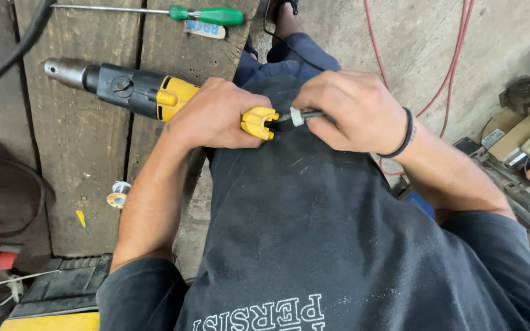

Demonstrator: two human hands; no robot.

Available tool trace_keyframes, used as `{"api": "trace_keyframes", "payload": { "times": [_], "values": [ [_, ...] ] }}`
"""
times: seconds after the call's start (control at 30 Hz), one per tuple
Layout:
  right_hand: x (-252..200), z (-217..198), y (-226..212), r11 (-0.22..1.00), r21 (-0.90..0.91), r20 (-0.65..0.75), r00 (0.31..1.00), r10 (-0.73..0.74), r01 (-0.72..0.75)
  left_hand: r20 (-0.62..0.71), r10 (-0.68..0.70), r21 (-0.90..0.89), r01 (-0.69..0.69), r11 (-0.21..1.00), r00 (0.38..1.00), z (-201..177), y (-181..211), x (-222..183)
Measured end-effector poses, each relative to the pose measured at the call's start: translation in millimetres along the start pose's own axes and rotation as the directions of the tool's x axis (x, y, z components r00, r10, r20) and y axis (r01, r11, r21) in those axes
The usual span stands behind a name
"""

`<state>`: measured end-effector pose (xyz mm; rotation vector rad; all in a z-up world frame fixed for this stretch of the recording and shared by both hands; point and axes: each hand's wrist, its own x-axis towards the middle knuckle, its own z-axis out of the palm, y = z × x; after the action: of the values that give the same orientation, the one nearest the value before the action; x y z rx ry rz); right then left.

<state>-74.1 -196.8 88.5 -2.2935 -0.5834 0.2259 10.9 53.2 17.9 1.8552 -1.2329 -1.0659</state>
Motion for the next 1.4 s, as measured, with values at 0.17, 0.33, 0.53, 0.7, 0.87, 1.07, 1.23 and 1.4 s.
{"api": "trace_keyframes", "payload": {
  "times": [0.17, 0.33, 0.53, 0.7, 0.87, 1.07, 1.23, 1.4],
  "values": [
    [5, -7, -17, 0.98, 0.162, 0.012, 0.994, 0.113, -0.114, 0.047, -0.012, -0.057, 0.015, 0.998, 0.999, -9, 2, 2],
    [8, -11, -34, 0.935, 0.337, 0.022, 0.994, 0.111, -0.112, 0.179, -0.009, -0.169, 0.039, 0.985, 0.984, -27, 10, -6],
    [22, -7, -37, 0.975, 0.21, -0.155, 0.987, -0.047, 0.08, 0.297, 0.156, -0.356, -0.043, 0.934, 0.942, -42, 12, -10],
    [26, -12, -40, 0.974, 0.108, -0.226, 0.959, -0.172, 0.2, 0.369, 0.161, -0.484, 0.042, 0.874, 0.915, -49, 9, -11],
    [24, 4, -30, 0.953, 0.263, -0.255, 0.963, -0.084, 0.153, 0.394, 0.127, -0.479, 0.085, 0.874, 0.91, -43, 5, -8],
    [32, 9, -28, 0.926, 0.316, -0.288, 0.951, -0.115, 0.207, 0.478, 0.097, -0.45, 0.149, 0.881, 0.873, -45, 11, -11],
    [29, 3, -34, 0.93, 0.301, -0.262, 0.956, -0.134, 0.212, 0.496, 0.007, -0.383, 0.212, 0.899, 0.868, -45, 16, -14],
    [24, -5, -42, 0.959, 0.245, -0.177, 0.979, -0.102, 0.144, 0.455, 0.039, -0.346, 0.137, 0.928, 0.889, -42, 11, -10]
  ]
}}
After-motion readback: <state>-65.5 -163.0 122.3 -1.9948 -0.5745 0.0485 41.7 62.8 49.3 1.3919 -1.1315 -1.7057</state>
